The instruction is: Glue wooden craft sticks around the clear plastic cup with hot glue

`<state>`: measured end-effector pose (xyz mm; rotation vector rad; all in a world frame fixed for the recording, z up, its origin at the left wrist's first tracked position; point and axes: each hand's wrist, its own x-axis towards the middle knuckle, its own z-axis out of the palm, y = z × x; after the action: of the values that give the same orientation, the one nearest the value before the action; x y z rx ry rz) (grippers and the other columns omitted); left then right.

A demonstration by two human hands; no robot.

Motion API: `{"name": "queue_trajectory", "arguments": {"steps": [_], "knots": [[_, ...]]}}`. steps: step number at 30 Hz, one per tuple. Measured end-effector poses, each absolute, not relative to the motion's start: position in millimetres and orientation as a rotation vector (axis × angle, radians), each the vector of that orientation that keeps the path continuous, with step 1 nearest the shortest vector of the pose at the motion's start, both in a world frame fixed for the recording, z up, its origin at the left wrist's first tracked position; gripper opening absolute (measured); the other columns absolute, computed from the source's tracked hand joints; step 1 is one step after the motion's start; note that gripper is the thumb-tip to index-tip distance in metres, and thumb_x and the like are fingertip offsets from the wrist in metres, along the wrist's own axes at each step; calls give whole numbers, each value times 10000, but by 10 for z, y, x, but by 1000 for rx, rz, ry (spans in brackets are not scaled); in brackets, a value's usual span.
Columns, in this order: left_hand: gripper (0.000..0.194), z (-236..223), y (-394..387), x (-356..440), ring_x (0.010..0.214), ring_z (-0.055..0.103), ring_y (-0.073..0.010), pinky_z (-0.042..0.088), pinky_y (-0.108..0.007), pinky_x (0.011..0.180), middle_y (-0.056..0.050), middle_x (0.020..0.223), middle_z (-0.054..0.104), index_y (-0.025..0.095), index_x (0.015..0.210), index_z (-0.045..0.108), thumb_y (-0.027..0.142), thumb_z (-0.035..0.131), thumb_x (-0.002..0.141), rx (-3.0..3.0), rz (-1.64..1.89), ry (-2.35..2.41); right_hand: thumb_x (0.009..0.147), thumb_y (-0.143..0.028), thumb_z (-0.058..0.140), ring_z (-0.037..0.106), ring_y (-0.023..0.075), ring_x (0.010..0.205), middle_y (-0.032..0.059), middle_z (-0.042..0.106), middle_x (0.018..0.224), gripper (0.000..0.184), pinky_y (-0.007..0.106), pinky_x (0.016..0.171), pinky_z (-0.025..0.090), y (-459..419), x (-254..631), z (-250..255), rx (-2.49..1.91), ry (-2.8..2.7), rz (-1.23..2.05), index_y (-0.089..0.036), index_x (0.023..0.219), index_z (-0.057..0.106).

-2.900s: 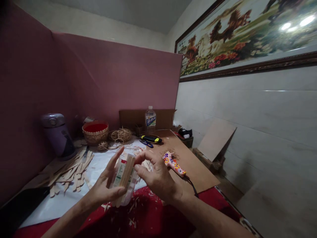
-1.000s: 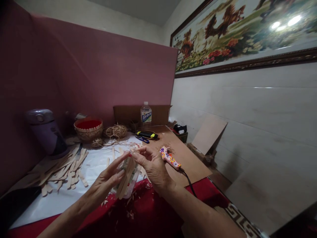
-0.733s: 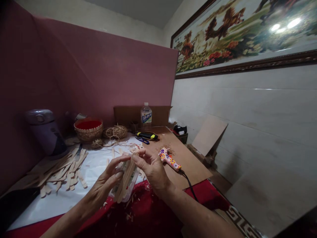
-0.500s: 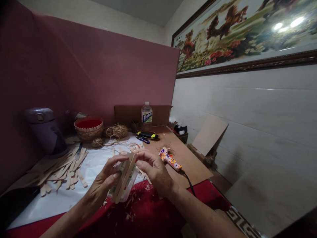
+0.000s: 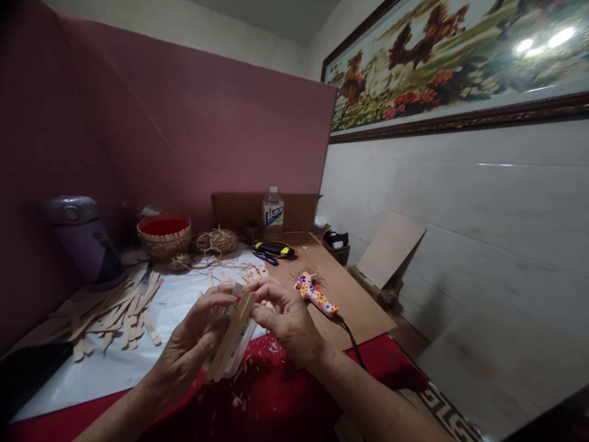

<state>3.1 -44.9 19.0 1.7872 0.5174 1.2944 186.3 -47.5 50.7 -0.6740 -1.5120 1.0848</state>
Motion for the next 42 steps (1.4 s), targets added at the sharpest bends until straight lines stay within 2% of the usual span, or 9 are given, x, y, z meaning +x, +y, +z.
{"name": "queue_trajectory", "arguments": {"steps": [2, 6, 10, 16, 20, 29, 42], "knots": [[281, 182, -439, 35, 1316, 356, -241, 263, -399, 1111, -9, 1313, 431, 402, 1181, 559, 279, 448, 954, 1814, 1304, 509, 781, -284, 679, 570, 220, 1045, 45, 647, 1049, 65, 391, 949, 431, -489, 1858, 520, -640, -1513, 1094, -233, 819, 693], [297, 158, -420, 41, 1308, 367, -231, 274, -386, 1101, -8, 1322, 425, 406, 1193, 545, 256, 451, 955, 1839, 1341, 504, 794, -256, 675, 556, 217, 1108, 36, 638, 1119, 153, 384, 989, 414, -499, 1847, 520, -570, -1501, 1077, -275, 943, 702], [306, 136, -424, 34, 1335, 322, -220, 257, -360, 1106, 9, 1354, 399, 428, 1197, 538, 262, 454, 954, 1804, 1360, 530, 797, -259, 688, 531, 243, 1177, 32, 615, 1162, 136, 440, 1043, 373, -498, 1846, 497, -538, -1481, 1055, -297, 924, 717], [297, 121, -446, 19, 1330, 327, -246, 248, -410, 1109, -20, 1348, 390, 399, 1207, 539, 277, 428, 961, 1855, 1322, 537, 806, -281, 688, 524, 257, 1190, 26, 616, 1175, 110, 479, 1046, 364, -530, 1847, 520, -550, -1502, 1041, -323, 897, 733], [288, 136, -452, 25, 1297, 367, -248, 284, -408, 1091, -22, 1320, 428, 394, 1201, 555, 298, 428, 961, 1810, 1336, 523, 827, -234, 633, 511, 259, 1219, 14, 604, 1219, 167, 481, 1046, 363, -525, 1863, 501, -539, -1520, 1060, -334, 921, 727], [277, 161, -468, 15, 1213, 417, -186, 306, -316, 1067, 25, 1256, 503, 425, 1176, 567, 316, 410, 975, 1741, 1331, 625, 864, -202, 503, 482, 244, 1262, -2, 613, 1259, 294, 465, 1117, 273, -503, 1869, 502, -544, -1589, 990, -329, 992, 735], [284, 159, -464, 4, 1234, 411, -185, 318, -297, 1055, 32, 1273, 500, 433, 1189, 560, 317, 417, 972, 1733, 1320, 646, 906, -299, 549, 473, 248, 1273, 31, 593, 1272, 194, 461, 1115, 292, -495, 1836, 523, -553, -1566, 1006, -296, 1000, 719]]}}
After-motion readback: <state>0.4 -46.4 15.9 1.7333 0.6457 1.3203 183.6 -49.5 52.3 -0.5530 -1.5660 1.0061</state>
